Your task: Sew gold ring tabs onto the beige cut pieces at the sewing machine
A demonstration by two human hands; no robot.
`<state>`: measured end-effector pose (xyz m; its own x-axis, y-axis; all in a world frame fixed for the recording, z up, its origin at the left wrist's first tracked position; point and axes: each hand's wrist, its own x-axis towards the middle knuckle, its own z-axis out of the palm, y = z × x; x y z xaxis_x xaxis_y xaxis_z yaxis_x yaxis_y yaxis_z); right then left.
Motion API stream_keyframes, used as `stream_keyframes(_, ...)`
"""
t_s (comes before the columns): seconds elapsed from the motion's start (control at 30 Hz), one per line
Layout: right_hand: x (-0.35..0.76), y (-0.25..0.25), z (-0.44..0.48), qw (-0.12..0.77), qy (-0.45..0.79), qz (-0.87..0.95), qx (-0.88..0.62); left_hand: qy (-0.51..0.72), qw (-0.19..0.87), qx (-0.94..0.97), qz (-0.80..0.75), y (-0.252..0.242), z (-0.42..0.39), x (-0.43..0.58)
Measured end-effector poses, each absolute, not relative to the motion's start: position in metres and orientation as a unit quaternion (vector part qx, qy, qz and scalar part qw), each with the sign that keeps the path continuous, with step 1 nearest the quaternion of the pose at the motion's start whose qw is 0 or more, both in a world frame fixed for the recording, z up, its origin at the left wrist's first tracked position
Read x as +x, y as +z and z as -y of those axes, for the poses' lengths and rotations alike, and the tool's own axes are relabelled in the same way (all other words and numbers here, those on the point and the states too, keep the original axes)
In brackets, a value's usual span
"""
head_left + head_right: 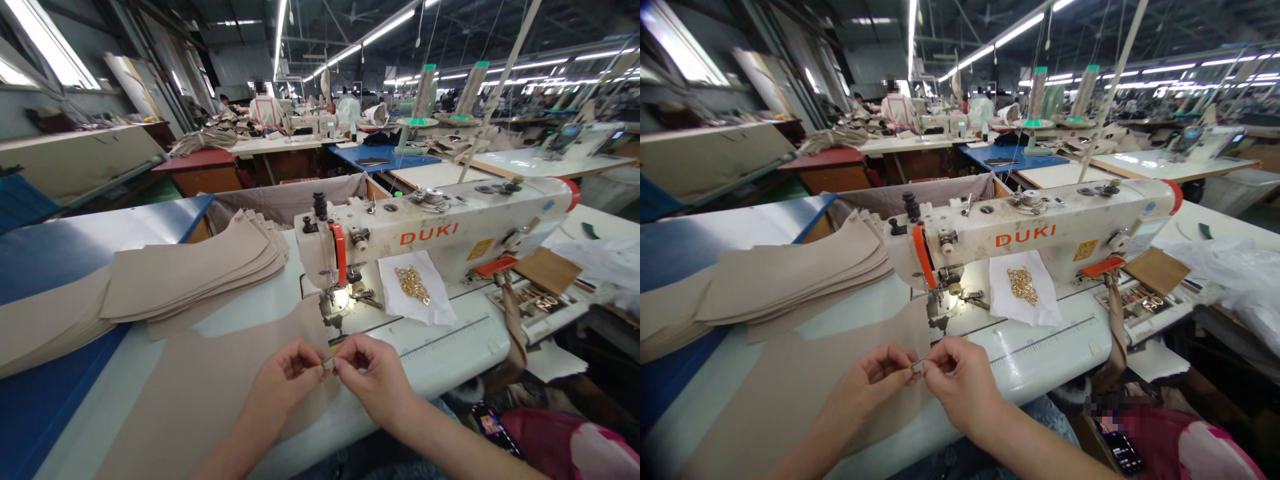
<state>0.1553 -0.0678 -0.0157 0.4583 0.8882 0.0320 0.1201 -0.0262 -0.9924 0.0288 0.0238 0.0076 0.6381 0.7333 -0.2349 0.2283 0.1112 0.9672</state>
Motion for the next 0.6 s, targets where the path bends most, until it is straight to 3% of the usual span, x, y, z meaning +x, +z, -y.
stream_keyframes(0.23, 0.156, -0.015, 0.071, 0.583, 0.328, 0.401, -0.626, 0.232, 0.619, 0.645, -0.384, 0.007, -0.018, 0.032)
stream_keyframes(0.43, 0.161, -0.015, 0.073, 0.613, 0.422, 0.372, -0.555, 0.242, 0.588, 0.671, -0.382, 0.009, -0.015, 0.029)
stream_keyframes(0.6, 0.166, -0.013, 0.072, 0.575, 0.446, 0.398, -0.558, 0.235, 0.571, 0.691, -0.376, 0.000, -0.013, 0.026)
